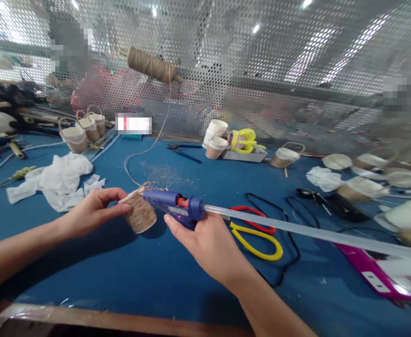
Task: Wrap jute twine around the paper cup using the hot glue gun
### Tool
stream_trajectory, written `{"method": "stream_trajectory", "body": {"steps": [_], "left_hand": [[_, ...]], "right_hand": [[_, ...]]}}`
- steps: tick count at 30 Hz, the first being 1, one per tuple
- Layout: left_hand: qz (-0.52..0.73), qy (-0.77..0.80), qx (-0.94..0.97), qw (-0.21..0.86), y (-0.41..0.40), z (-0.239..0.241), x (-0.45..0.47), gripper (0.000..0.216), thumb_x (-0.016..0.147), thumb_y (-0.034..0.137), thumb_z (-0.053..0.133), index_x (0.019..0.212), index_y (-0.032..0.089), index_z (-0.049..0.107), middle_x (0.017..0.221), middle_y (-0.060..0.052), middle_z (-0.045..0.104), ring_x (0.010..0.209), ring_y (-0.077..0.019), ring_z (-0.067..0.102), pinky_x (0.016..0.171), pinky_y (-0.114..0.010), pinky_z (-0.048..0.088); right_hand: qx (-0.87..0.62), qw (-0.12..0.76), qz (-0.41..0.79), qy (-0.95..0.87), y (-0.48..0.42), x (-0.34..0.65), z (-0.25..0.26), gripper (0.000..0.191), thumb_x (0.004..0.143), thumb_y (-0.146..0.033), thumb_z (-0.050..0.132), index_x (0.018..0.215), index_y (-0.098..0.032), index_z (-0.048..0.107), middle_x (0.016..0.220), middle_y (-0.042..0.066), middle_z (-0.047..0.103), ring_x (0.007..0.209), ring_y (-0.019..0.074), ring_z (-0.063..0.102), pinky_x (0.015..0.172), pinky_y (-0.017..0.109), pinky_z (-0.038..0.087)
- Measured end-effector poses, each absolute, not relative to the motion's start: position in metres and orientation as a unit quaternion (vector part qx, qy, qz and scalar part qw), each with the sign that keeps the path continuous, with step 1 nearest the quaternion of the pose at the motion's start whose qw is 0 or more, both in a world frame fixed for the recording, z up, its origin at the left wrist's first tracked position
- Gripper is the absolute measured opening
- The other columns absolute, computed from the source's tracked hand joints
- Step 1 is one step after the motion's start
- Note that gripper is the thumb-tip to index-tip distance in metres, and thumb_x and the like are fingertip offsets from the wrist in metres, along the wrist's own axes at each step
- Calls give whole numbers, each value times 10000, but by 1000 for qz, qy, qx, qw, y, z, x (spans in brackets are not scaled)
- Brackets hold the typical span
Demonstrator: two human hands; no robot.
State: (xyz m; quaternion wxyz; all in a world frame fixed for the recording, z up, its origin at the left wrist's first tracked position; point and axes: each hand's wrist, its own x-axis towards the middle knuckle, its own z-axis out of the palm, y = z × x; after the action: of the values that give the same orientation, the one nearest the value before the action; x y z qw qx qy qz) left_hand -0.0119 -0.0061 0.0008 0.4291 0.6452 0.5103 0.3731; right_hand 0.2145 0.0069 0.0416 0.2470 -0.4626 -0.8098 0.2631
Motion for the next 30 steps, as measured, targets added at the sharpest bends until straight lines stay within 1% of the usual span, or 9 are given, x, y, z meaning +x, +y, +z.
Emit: {"method": "stream_trajectory", "body": {"steps": [4, 10, 14, 18, 24, 30], "left_hand": [[371, 511, 647, 428, -6, 1, -12, 198, 772, 327, 551, 701, 145, 581, 670, 15, 593, 660, -117, 505, 638, -229, 382], [370, 507, 650, 429, -6, 1, -13, 195, 771, 325, 553, 711, 141, 583, 681, 8, 602, 666, -119, 510, 641, -230, 385], [364, 510, 654, 424, -5, 0, -14, 207, 773, 337, 552, 709, 143, 584, 673, 9, 597, 657, -119, 505, 630, -230, 383], [357, 510, 658, 423, -5, 1, -14, 212, 773, 339, 548, 704, 142, 586, 668, 9, 583, 651, -117, 493, 631, -232, 381], [355, 502, 666, 423, -4, 2, -16, 204, 777, 327, 547, 711, 139, 589, 682, 5, 591, 660, -117, 508, 636, -228, 396], [334, 503, 675, 424, -3, 1, -20, 238, 781, 357, 534, 769, 130, 606, 752, -29, 624, 731, -148, 540, 688, -260, 415]], "right_hand": [[-463, 244, 273, -807, 7, 214, 42, 320, 783, -327, 552, 486, -247, 463, 365, -45, 451, 489, 162, 559, 466, 264, 440], [-468, 242, 270, -806, 3, 212, 43, 338, 762, -318, 574, 458, -252, 442, 377, -26, 453, 576, 198, 594, 530, 288, 461], [-477, 230, 280, -801, 7, 215, 42, 415, 789, -362, 538, 419, -248, 388, 355, -29, 433, 471, 165, 535, 475, 277, 430], [-482, 230, 276, -799, 9, 217, 42, 427, 795, -372, 531, 414, -245, 387, 352, -37, 437, 395, 132, 468, 437, 267, 406], [-469, 234, 277, -805, 5, 215, 42, 404, 782, -329, 557, 419, -246, 400, 343, -40, 423, 439, 149, 518, 463, 263, 418], [-510, 219, 329, -764, 9, 216, 42, 400, 774, -388, 537, 440, -229, 383, 376, -42, 436, 371, 105, 429, 425, 250, 402]]}}
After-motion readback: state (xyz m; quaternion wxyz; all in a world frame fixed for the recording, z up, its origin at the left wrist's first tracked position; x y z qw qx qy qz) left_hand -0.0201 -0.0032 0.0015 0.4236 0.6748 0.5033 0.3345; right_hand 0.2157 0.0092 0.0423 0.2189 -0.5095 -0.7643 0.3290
